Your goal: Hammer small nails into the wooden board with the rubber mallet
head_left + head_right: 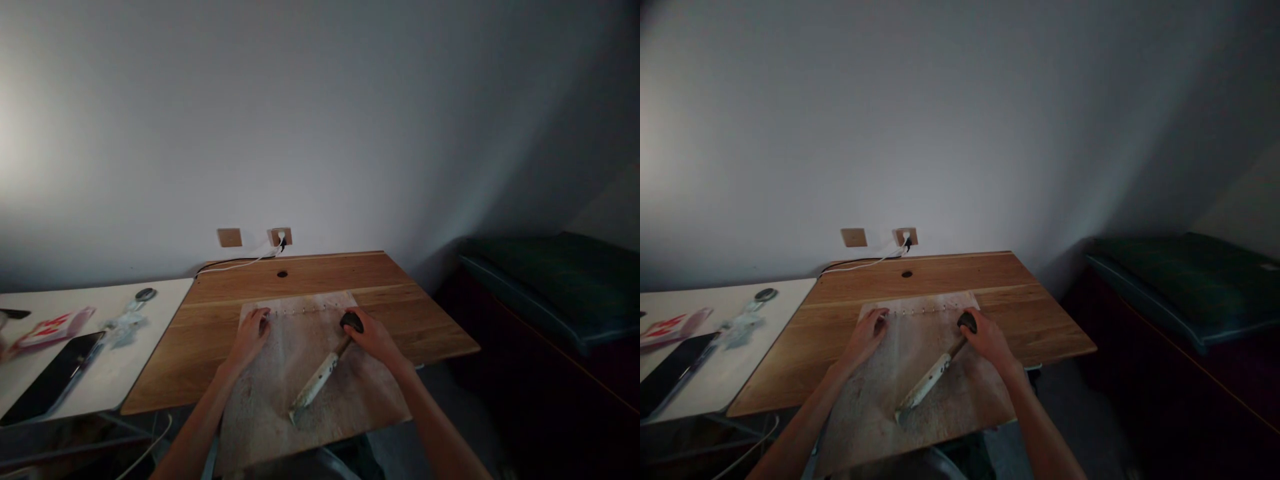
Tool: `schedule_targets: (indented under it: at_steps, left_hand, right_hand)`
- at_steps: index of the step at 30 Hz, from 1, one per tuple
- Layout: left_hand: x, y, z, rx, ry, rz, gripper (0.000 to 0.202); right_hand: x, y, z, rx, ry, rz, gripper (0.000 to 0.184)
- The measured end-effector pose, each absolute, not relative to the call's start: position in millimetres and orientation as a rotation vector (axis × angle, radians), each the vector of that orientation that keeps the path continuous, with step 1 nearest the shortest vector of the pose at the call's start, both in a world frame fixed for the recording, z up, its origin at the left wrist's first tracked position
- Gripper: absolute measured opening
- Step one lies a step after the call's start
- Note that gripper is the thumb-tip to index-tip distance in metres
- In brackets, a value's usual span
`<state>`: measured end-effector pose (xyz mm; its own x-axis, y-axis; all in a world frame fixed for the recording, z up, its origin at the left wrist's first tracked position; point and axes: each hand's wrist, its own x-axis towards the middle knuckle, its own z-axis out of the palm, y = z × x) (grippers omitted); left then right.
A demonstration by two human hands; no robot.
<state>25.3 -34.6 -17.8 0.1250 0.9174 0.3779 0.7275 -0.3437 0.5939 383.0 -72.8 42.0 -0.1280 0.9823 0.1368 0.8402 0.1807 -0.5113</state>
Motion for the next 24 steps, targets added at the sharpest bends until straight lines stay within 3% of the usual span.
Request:
schedule_targets:
  at_steps: [10, 15, 24]
  left_hand:
    - [33.6, -16.4, -6.1, 2.188, 1.630, 1.067, 0.025]
    - [35.5, -19.7, -7.6, 2.170, 1.645, 1.076, 0.029]
    - [32.3, -21.5, -8.6, 2.127, 1.672, 1.129, 0.035]
  right_hand:
    - [349.6, -33.6, 69.8, -1.849, -2.172, 0.201, 0.037]
    - [329.7, -11.5, 63.3, -1.943, -2.192, 0.165, 0.028]
    - [335.3, -5.7, 55.6, -2.113, -2.064, 0.181, 0.030]
